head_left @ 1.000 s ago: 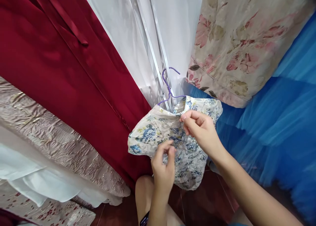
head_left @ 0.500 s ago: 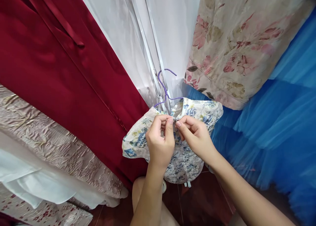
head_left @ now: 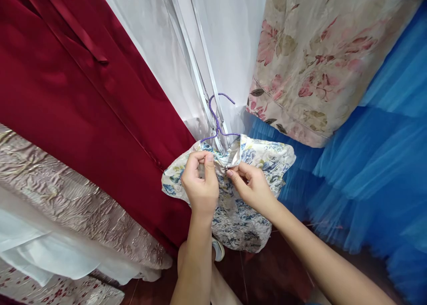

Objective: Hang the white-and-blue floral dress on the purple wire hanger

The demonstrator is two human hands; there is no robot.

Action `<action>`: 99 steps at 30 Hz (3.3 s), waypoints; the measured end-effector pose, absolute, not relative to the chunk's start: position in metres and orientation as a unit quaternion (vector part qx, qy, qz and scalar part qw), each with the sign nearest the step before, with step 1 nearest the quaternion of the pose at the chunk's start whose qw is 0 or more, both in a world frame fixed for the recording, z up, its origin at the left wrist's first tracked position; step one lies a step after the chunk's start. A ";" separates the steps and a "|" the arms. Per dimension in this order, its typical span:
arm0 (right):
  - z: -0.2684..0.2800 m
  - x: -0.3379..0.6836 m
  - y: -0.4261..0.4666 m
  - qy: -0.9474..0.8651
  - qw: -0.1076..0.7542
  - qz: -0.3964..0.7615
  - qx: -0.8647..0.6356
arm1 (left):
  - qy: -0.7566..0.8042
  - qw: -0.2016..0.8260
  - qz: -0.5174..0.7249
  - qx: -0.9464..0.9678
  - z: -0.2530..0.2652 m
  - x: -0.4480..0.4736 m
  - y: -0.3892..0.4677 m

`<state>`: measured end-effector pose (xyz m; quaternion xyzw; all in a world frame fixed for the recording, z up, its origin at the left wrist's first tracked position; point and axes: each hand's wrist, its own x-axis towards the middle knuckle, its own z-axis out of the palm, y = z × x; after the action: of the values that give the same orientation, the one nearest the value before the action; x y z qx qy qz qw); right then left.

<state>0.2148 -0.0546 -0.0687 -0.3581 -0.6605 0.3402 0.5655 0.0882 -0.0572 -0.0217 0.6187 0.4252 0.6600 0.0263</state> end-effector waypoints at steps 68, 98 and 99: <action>-0.113 0.335 -0.145 -0.524 0.373 0.708 -0.292 | 0.473 0.563 0.340 0.587 -0.207 0.062 -0.164; -0.079 0.276 -0.064 -0.762 0.350 0.308 -0.449 | 0.625 -0.082 0.256 0.733 -0.020 -0.059 0.016; -0.077 0.275 -0.065 -0.765 0.349 0.309 -0.444 | 0.628 -0.081 0.259 0.730 -0.017 -0.056 0.019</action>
<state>0.2751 -0.0650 -0.0773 -0.4441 -0.7648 0.3094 0.3494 -0.0563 0.0195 -0.0168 0.7295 0.6276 0.2595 -0.0815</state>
